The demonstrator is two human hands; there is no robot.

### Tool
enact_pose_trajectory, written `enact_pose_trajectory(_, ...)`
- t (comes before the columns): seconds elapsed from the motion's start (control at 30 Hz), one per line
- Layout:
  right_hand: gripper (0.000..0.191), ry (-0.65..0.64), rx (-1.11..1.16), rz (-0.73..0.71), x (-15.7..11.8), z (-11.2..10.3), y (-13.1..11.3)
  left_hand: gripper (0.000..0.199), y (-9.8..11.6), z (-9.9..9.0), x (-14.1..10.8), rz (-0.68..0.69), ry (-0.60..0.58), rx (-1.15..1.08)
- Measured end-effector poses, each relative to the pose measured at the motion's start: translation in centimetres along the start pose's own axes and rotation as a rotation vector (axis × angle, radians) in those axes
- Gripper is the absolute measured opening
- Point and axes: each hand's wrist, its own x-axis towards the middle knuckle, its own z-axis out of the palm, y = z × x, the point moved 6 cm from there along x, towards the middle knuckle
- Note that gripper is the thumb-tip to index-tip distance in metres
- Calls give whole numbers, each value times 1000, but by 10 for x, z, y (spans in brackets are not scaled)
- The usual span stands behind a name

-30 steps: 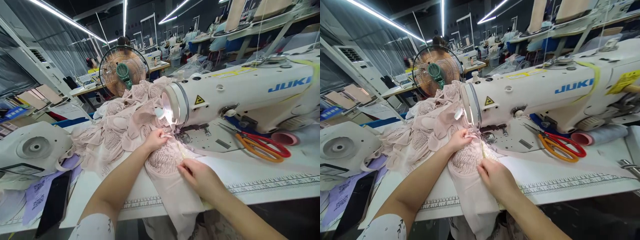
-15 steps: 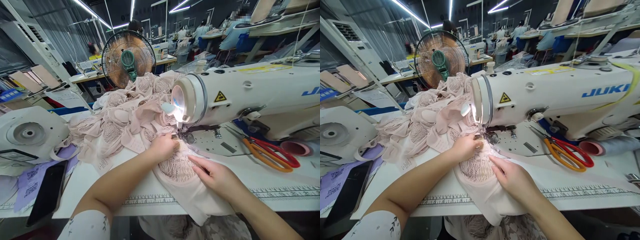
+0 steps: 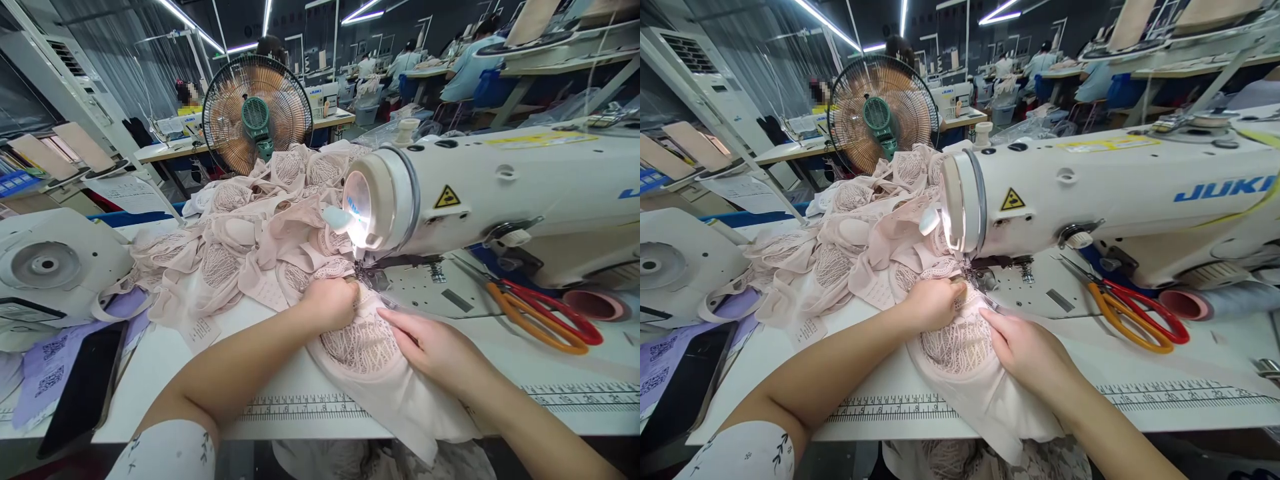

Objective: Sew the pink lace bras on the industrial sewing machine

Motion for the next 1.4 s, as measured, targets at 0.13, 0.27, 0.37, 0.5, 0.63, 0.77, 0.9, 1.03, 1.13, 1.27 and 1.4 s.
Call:
enact_pose_trajectory(0.13, 40, -23, -3, 1, 1, 0, -2, 39, -1, -1, 2, -11, 6, -14)
enact_pose_trajectory(0.27, 41, -39, -11, 4, 2, 0, -3, 42, -3, -1, 3, -23, -5, -13)
enact_pose_trajectory(0.37, 42, -43, -11, 19, 3, 1, -3, 45, -5, -1, 4, -34, 6, -38)
enact_pose_trajectory(0.5, 43, -49, -27, 44, 8, -1, -4, 47, -9, -4, 7, -46, 44, -63)
enact_pose_trajectory(0.63, 44, -88, -72, 85, 13, -1, -6, 45, -15, -6, 9, -60, 66, -74)
enact_pose_trajectory(0.77, 44, -126, -135, 135, 16, -1, -8, 46, -25, -8, 12, -66, 125, -128)
enact_pose_trajectory(0.9, 42, -123, -218, 163, 17, -6, -11, 43, -34, -10, 14, -63, 194, -183)
enact_pose_trajectory(1.03, 39, -98, -213, 128, 10, -13, -10, 37, -45, -14, 16, -74, 274, -244)
enact_pose_trajectory(1.13, 37, -89, -165, 46, 2, -14, -8, 35, -53, -20, 17, -66, 327, -254)
enact_pose_trajectory(1.27, 37, -114, -145, -2, -4, -10, -2, 33, -49, -33, 5, -79, 318, -107)
enact_pose_trajectory(1.4, 37, -120, -107, -60, -5, -11, -4, 39, -13, -43, -26, -35, 310, 189)
